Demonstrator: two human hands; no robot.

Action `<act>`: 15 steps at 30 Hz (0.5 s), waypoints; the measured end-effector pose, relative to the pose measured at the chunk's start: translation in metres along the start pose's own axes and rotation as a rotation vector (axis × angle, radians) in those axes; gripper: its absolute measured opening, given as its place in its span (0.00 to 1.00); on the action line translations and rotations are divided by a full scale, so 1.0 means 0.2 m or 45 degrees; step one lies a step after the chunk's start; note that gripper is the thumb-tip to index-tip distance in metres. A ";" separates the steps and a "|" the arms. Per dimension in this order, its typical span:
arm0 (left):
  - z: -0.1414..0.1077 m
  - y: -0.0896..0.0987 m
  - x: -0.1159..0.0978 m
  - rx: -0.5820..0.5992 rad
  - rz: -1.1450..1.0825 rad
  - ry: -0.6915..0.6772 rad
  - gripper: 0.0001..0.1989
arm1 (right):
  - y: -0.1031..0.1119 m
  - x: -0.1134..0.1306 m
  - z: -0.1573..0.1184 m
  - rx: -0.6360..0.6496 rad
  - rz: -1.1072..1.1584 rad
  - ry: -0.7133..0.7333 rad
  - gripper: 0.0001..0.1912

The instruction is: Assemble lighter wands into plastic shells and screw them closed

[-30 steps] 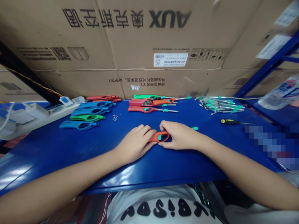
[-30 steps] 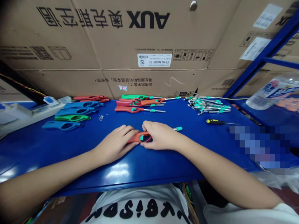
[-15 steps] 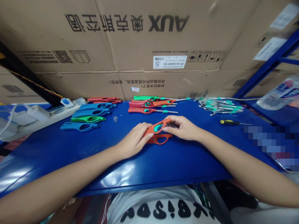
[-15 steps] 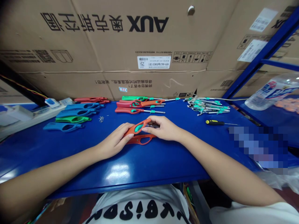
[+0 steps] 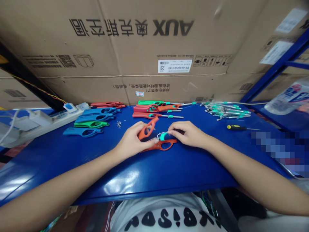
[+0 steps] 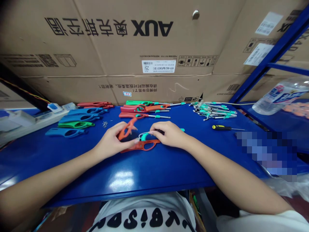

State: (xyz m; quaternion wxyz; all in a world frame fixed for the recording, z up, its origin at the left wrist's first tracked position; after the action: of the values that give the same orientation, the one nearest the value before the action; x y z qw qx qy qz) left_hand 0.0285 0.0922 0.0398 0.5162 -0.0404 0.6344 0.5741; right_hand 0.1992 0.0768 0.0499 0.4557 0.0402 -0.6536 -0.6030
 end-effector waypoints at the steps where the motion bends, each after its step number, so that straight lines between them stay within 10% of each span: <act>1: 0.01 -0.02 -0.01 0.071 0.032 -0.012 0.18 | 0.01 0.01 0.00 -0.022 0.003 0.005 0.12; 10: 0.07 0.05 0.00 0.203 0.181 -0.075 0.14 | 0.12 -0.03 -0.02 -0.140 0.000 -0.031 0.13; 15: 0.08 0.25 0.19 -0.047 0.002 0.263 0.16 | 0.24 -0.18 -0.06 -0.312 0.119 -0.200 0.16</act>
State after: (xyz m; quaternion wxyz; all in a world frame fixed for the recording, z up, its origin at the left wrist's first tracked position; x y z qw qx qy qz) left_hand -0.0111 0.1422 0.0497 0.4468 -0.1085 0.6735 0.5788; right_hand 0.2519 0.1035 0.0689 0.4322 -0.0936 -0.6099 -0.6576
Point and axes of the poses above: each hand's wrist, its own z-axis towards the middle knuckle, its own y-axis out of the back of the hand, x = y × z, the point moved 9 cm from there along z, towards the middle knuckle, and after that the axes turned 12 degrees about x, right-handed, at the moved point
